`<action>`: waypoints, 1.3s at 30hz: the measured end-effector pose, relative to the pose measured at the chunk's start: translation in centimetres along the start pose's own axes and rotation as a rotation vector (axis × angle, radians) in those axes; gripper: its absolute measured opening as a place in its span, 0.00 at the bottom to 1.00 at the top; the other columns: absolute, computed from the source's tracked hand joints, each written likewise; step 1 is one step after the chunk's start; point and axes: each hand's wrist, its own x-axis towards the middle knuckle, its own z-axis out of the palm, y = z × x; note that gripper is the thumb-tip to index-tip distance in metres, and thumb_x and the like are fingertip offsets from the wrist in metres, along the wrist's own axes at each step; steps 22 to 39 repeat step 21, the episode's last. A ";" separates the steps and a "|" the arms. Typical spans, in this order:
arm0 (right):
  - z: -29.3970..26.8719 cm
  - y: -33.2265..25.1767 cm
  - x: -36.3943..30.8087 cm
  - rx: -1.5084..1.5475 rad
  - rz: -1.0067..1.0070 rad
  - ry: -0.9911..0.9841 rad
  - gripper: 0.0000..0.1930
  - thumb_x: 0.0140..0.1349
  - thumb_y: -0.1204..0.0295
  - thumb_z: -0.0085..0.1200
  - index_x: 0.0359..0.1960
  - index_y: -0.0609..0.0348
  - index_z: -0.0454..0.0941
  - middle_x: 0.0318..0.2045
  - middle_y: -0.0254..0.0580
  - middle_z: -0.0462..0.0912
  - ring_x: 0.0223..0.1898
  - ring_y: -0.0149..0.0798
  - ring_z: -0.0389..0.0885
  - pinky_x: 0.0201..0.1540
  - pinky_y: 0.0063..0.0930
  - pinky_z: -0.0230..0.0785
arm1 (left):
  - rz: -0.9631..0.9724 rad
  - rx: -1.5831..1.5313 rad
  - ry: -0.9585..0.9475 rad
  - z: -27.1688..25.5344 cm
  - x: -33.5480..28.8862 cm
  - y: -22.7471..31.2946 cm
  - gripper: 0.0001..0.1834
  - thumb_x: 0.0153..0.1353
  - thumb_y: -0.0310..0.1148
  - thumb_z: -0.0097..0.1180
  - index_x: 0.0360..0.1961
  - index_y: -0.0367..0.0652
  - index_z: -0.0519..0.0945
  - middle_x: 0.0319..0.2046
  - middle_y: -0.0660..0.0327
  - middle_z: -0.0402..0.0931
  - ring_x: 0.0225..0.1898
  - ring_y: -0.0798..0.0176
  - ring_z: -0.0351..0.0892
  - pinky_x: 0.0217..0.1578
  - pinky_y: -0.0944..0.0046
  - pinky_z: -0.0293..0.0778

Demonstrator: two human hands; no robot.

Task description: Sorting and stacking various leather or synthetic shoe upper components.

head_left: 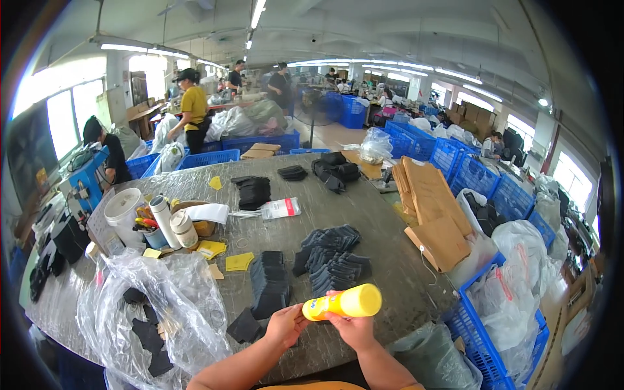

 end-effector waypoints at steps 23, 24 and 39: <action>-1.2 1.3 -0.4 -0.166 -0.035 -0.041 0.22 0.54 0.81 0.61 0.51 0.65 0.69 0.49 0.49 0.76 0.51 0.43 0.76 0.55 0.35 0.69 | -0.015 0.104 0.005 0.1 0.7 -0.2 0.19 0.69 0.32 0.39 0.53 0.26 0.67 0.50 0.48 0.72 0.52 0.55 0.73 0.54 0.59 0.69; -1.2 1.3 -0.4 -0.166 -0.035 -0.041 0.22 0.54 0.81 0.61 0.51 0.65 0.69 0.49 0.49 0.76 0.51 0.43 0.76 0.55 0.35 0.69 | -0.015 0.104 0.005 0.1 0.7 -0.2 0.19 0.69 0.32 0.39 0.53 0.26 0.67 0.50 0.48 0.72 0.52 0.55 0.73 0.54 0.59 0.69; -1.2 1.3 -0.4 -0.166 -0.035 -0.041 0.22 0.54 0.81 0.61 0.51 0.65 0.69 0.49 0.49 0.76 0.51 0.43 0.76 0.55 0.35 0.69 | -0.015 0.104 0.005 0.1 0.7 -0.2 0.19 0.69 0.32 0.39 0.53 0.26 0.67 0.50 0.48 0.72 0.52 0.55 0.73 0.54 0.59 0.69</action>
